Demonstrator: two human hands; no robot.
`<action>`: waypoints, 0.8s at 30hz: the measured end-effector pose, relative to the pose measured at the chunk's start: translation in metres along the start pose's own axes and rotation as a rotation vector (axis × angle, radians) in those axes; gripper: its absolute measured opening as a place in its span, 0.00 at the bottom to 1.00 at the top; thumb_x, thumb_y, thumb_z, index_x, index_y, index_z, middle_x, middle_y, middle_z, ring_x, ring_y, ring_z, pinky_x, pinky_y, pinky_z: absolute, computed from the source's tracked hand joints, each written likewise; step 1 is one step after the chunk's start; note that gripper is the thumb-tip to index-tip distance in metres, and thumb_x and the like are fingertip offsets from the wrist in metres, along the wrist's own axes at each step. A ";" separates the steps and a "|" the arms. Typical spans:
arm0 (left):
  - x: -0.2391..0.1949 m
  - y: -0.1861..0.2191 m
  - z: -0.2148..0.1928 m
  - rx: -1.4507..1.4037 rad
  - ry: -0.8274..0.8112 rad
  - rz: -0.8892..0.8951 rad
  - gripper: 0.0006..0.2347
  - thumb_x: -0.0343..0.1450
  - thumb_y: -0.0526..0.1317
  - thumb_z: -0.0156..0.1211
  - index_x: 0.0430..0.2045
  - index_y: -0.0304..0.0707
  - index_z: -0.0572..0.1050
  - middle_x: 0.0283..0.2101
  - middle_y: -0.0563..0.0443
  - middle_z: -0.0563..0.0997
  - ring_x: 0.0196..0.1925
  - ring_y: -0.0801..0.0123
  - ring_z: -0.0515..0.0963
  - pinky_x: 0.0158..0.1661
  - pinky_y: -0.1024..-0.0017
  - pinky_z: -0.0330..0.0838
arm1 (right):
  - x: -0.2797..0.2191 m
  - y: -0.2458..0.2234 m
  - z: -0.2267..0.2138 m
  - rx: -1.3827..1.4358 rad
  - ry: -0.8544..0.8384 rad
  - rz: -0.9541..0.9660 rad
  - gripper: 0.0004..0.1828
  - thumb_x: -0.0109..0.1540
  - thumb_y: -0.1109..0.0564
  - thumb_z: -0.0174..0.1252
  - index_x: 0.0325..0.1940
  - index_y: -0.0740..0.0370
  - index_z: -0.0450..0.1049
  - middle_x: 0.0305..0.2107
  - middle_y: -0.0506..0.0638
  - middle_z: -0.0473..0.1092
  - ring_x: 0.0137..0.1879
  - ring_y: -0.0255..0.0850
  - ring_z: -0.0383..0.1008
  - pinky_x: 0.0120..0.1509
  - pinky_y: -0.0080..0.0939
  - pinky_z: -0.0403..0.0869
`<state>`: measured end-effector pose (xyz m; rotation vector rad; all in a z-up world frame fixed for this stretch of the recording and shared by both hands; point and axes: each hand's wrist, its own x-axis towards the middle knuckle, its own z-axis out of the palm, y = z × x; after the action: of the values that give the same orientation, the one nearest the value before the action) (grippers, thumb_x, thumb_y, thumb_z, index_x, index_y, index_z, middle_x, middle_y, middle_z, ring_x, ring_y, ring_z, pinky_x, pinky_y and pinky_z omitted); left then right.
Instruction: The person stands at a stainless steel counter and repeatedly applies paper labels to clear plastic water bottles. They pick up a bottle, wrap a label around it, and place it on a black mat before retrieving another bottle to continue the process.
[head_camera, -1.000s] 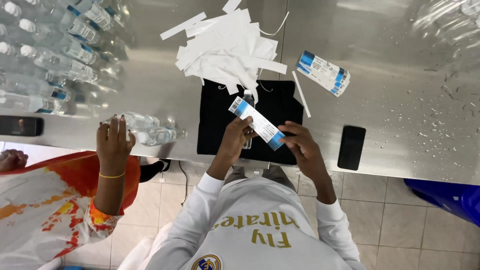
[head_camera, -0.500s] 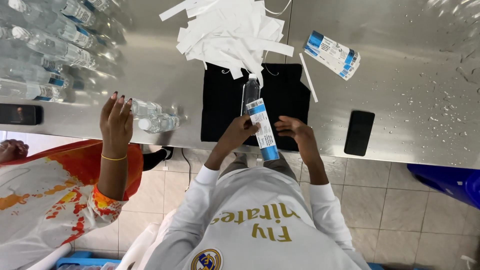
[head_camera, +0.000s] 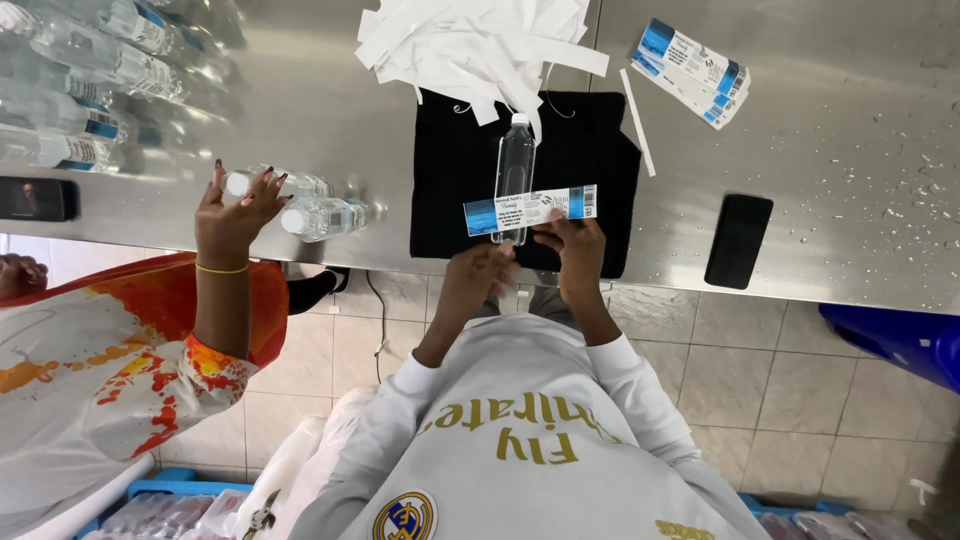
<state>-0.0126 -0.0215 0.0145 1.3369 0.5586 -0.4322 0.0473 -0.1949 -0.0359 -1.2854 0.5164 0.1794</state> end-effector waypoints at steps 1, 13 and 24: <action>0.017 -0.015 -0.001 0.001 0.000 -0.005 0.10 0.76 0.31 0.58 0.49 0.29 0.82 0.37 0.37 0.88 0.32 0.59 0.87 0.26 0.68 0.83 | -0.003 0.004 0.002 0.000 0.002 0.004 0.24 0.69 0.52 0.70 0.57 0.73 0.71 0.38 0.60 0.75 0.45 0.56 0.86 0.51 0.53 0.88; 0.097 -0.113 -0.005 -0.022 0.347 0.069 0.07 0.79 0.44 0.67 0.37 0.44 0.81 0.27 0.62 0.72 0.30 0.82 0.65 0.38 0.67 0.63 | -0.016 0.016 0.006 -0.271 0.043 0.008 0.21 0.70 0.52 0.69 0.58 0.73 0.76 0.39 0.65 0.81 0.46 0.53 0.87 0.49 0.47 0.87; 0.082 -0.079 -0.005 0.006 0.336 0.065 0.11 0.79 0.44 0.66 0.26 0.50 0.73 0.21 0.65 0.64 0.25 0.83 0.59 0.34 0.70 0.59 | -0.005 0.033 0.004 -0.268 0.074 0.012 0.20 0.67 0.50 0.75 0.53 0.69 0.83 0.35 0.59 0.80 0.49 0.47 0.84 0.55 0.52 0.86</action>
<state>0.0049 -0.0300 -0.0980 1.4390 0.7886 -0.1552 0.0302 -0.1811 -0.0613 -1.5548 0.5772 0.2175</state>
